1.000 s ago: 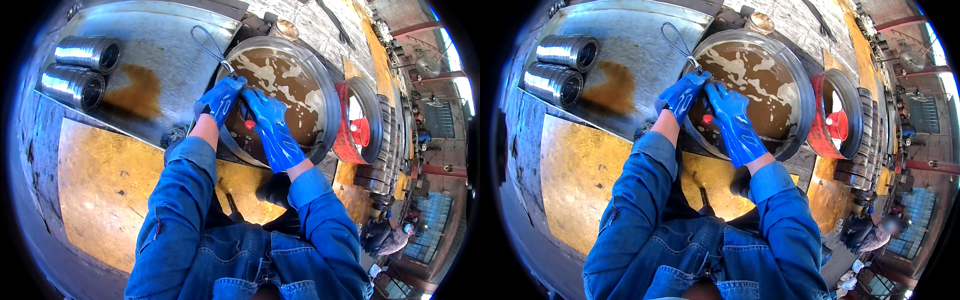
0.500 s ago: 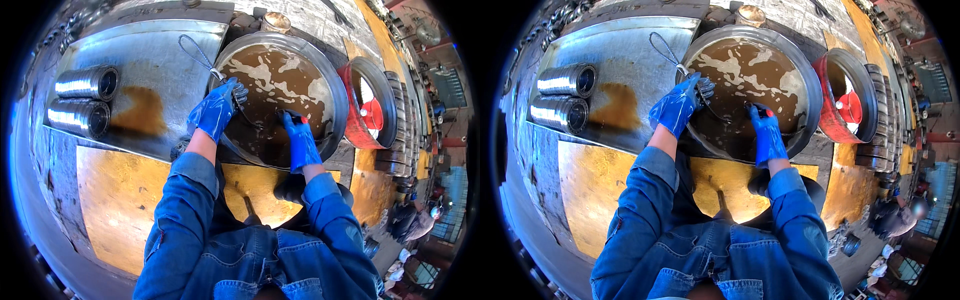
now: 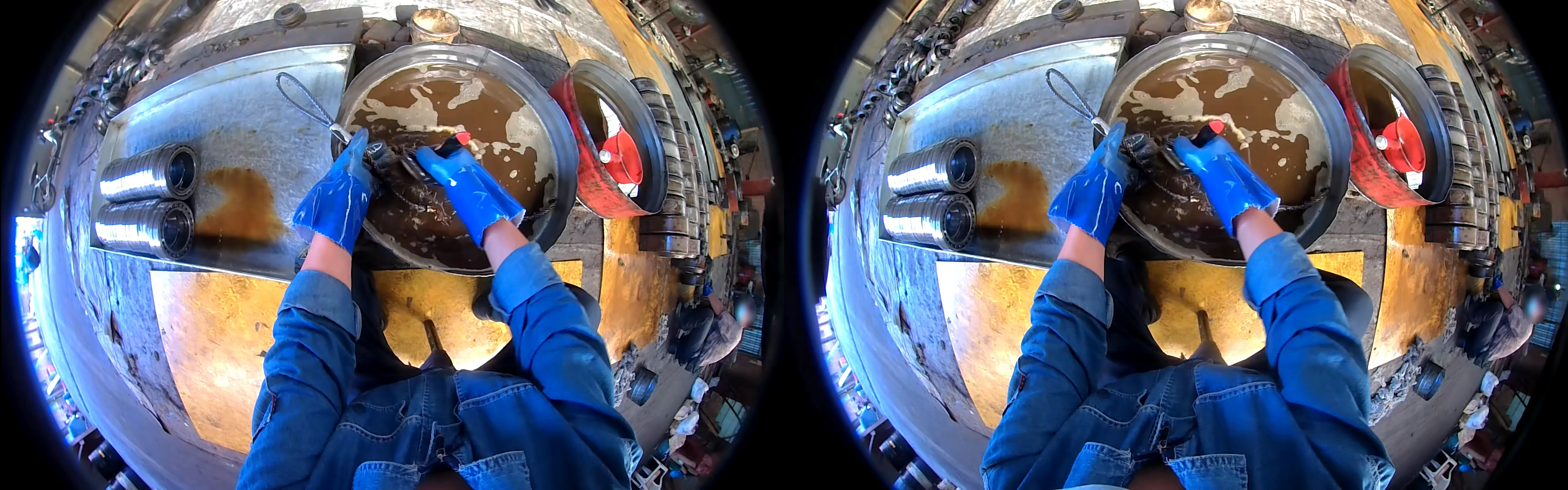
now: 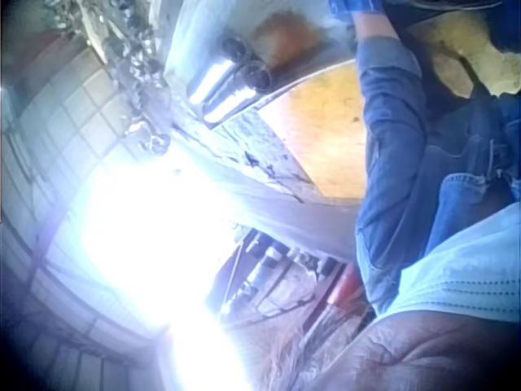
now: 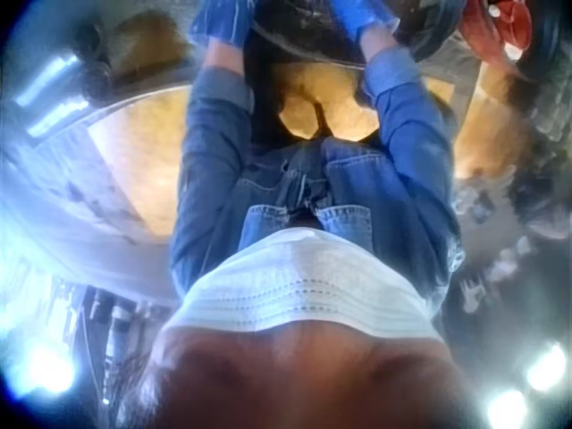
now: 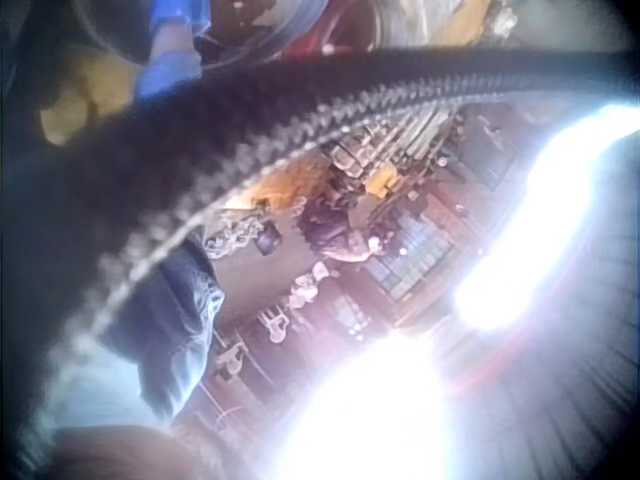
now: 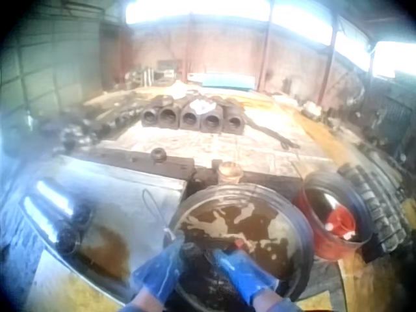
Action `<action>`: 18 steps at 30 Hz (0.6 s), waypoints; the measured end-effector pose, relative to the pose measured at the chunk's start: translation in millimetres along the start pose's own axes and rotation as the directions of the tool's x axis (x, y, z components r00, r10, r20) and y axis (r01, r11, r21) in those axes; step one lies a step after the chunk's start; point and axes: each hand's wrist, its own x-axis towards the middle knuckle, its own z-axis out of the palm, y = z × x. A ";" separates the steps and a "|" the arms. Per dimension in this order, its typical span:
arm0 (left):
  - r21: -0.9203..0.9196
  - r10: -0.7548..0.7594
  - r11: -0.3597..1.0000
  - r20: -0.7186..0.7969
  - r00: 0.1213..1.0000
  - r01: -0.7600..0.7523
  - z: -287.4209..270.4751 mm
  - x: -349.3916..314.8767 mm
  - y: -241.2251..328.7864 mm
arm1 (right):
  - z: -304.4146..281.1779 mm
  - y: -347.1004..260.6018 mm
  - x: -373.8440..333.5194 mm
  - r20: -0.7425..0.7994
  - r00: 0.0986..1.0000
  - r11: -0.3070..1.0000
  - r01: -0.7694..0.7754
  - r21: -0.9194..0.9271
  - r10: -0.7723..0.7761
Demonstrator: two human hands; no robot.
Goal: The person uses a brush to scrub a metal cable submerged in a bucket of dark liquid. They repeatedly dip the cable into the liquid and scrub it with the brush to remove dirt or grime.
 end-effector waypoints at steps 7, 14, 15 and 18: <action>-0.117 0.033 0.993 0.062 0.998 -0.025 -31.1 20.6 -3.8 | 25.7 -49.5 -28.1 -0.079 0.997 0.957 0.024 0.289 -0.001; 0.116 0.124 0.986 -0.046 0.991 -0.118 -33.4 15.3 -14.7 | 28.9 -11.2 -45.6 0.030 0.997 0.997 -0.070 0.034 0.069; 0.080 0.028 0.997 -0.117 0.993 -0.019 -31.5 16.4 -15.4 | 20.0 -2.4 -51.6 0.046 0.994 0.995 -0.095 -0.029 0.096; -0.120 -0.113 0.985 0.105 0.988 0.126 -90.0 42.6 -4.5 | 20.3 -18.7 -45.3 0.119 0.992 0.981 -0.055 0.184 0.034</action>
